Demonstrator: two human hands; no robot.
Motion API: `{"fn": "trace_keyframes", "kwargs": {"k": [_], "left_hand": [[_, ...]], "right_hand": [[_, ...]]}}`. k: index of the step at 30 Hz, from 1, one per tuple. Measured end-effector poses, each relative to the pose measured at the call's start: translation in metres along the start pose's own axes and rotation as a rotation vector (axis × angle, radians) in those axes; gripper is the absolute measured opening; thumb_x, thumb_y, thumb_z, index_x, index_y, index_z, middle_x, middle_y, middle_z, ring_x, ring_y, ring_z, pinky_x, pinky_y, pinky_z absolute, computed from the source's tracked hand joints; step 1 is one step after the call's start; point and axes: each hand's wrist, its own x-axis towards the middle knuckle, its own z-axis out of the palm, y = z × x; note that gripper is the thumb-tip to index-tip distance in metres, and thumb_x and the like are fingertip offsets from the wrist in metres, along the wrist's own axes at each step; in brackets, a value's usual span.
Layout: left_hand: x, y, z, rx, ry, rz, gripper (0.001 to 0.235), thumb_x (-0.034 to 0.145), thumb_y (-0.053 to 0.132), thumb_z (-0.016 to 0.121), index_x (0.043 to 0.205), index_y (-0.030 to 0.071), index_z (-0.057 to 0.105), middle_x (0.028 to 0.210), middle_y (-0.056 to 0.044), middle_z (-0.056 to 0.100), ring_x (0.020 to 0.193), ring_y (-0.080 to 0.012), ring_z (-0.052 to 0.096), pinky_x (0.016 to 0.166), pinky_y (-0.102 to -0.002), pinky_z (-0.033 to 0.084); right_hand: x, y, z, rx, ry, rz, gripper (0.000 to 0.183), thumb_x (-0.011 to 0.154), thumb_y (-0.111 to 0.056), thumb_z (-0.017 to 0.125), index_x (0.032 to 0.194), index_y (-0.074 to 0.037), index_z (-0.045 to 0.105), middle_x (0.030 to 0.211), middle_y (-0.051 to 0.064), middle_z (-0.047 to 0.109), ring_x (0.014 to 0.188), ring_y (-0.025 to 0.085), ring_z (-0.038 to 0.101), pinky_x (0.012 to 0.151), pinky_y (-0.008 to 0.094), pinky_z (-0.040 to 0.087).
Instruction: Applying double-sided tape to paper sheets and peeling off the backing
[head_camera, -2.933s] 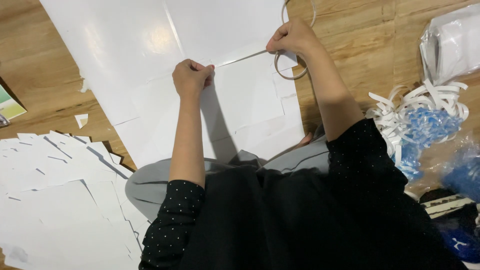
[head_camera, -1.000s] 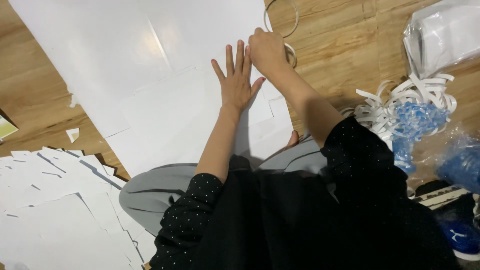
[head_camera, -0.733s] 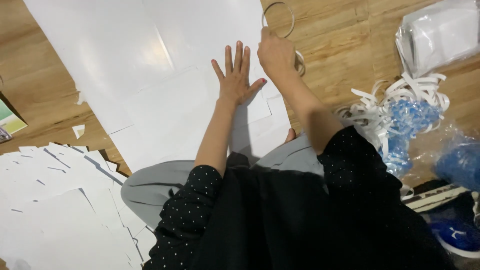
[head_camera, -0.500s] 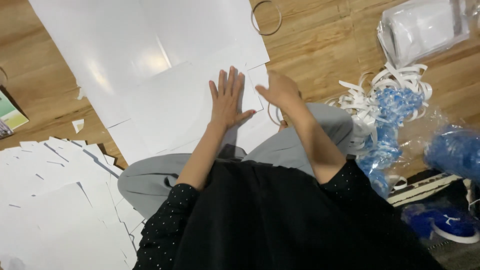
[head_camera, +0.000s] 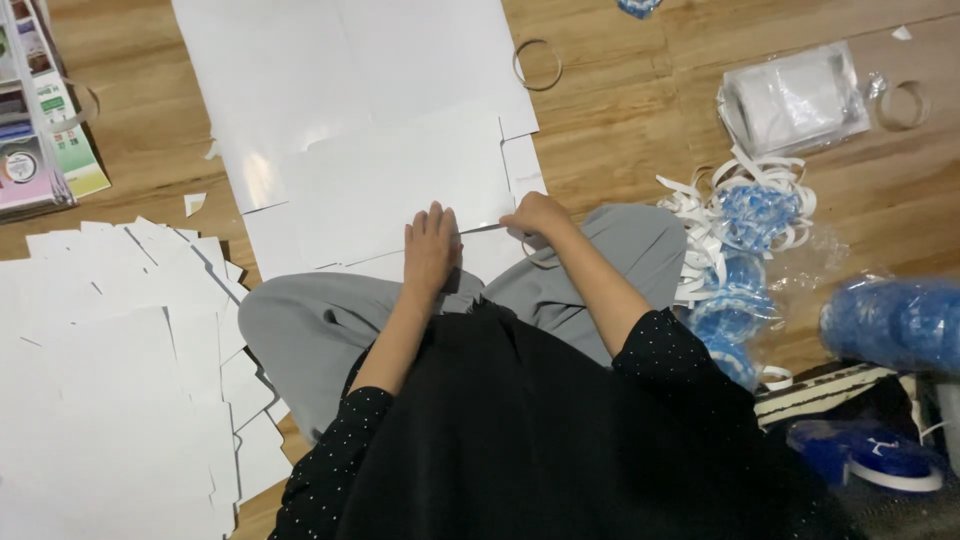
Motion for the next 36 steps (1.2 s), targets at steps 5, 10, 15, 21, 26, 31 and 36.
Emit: {"fn": "trace_keyframes", "kwargs": {"k": [5,10,15,21,26,31,36], "left_hand": [[-0.006,0.007,-0.003,0.036,0.114,-0.039,0.067,0.075,0.035,0.067,0.130,0.012,0.037,0.125,-0.012,0.042,0.110,-0.0318,0.045,0.083,-0.047,0.047],[0.005,-0.014,0.025,0.050,0.195,-0.139,0.037,0.084,0.029,0.055,0.118,0.017,0.046,0.101,-0.003,0.054,0.091,-0.0232,0.058,0.066,-0.036,0.053],[-0.010,-0.008,-0.029,0.085,0.327,-0.179,0.025,0.089,0.028,0.052,0.110,0.018,0.059,0.094,-0.001,0.061,0.081,-0.0178,0.061,0.059,-0.029,0.054],[-0.024,-0.014,-0.006,0.258,0.521,-0.052,0.023,0.082,0.019,0.057,0.104,0.013,0.062,0.087,-0.004,0.061,0.077,-0.0205,0.061,0.050,-0.028,0.053],[-0.042,-0.013,-0.005,0.326,0.630,0.016,0.024,0.079,0.019,0.059,0.103,0.014,0.061,0.086,-0.002,0.058,0.074,-0.0187,0.058,0.046,-0.026,0.052],[-0.081,0.035,-0.069,-0.011,0.644,-0.079,0.052,0.072,0.013,0.069,0.120,0.007,0.050,0.098,-0.008,0.047,0.081,-0.0253,0.053,0.060,-0.032,0.054],[-0.084,0.058,-0.033,-1.814,0.028,-0.697,0.077,0.077,0.072,0.032,0.101,0.003,0.059,0.071,-0.004,0.051,0.053,-0.0125,0.051,0.043,-0.023,0.055]], "right_hand": [[0.031,0.024,0.021,0.291,0.060,-0.070,0.043,0.069,-0.041,0.066,0.086,-0.001,0.067,0.062,0.012,0.060,0.059,0.022,0.057,0.051,0.031,0.042],[0.014,0.009,0.024,0.566,0.051,-0.174,0.036,0.075,-0.030,0.065,0.097,-0.001,0.062,0.050,0.007,0.054,0.036,0.008,0.042,0.032,0.018,0.026],[0.004,0.021,0.019,0.816,0.284,-0.165,0.025,0.074,-0.031,0.069,0.089,-0.011,0.065,0.049,0.001,0.053,0.035,0.002,0.040,0.032,0.013,0.025],[-0.044,-0.022,0.042,0.885,0.273,-0.189,0.046,0.067,-0.049,0.077,0.079,-0.006,0.069,0.050,0.006,0.047,0.030,0.005,0.034,0.026,0.017,0.022],[0.002,0.004,0.087,0.569,0.476,-0.231,0.034,0.059,-0.049,0.079,0.066,-0.017,0.069,0.052,0.000,0.056,0.050,0.011,0.050,0.047,0.022,0.040],[-0.006,-0.002,0.089,0.557,0.547,-0.287,0.025,0.060,-0.038,0.079,0.062,-0.016,0.068,0.047,-0.001,0.053,0.047,0.010,0.047,0.045,0.021,0.037],[-0.033,-0.019,0.089,0.617,0.524,-0.290,0.018,0.058,-0.033,0.075,0.057,-0.018,0.065,0.044,-0.002,0.050,0.046,0.010,0.045,0.045,0.020,0.035]]}}
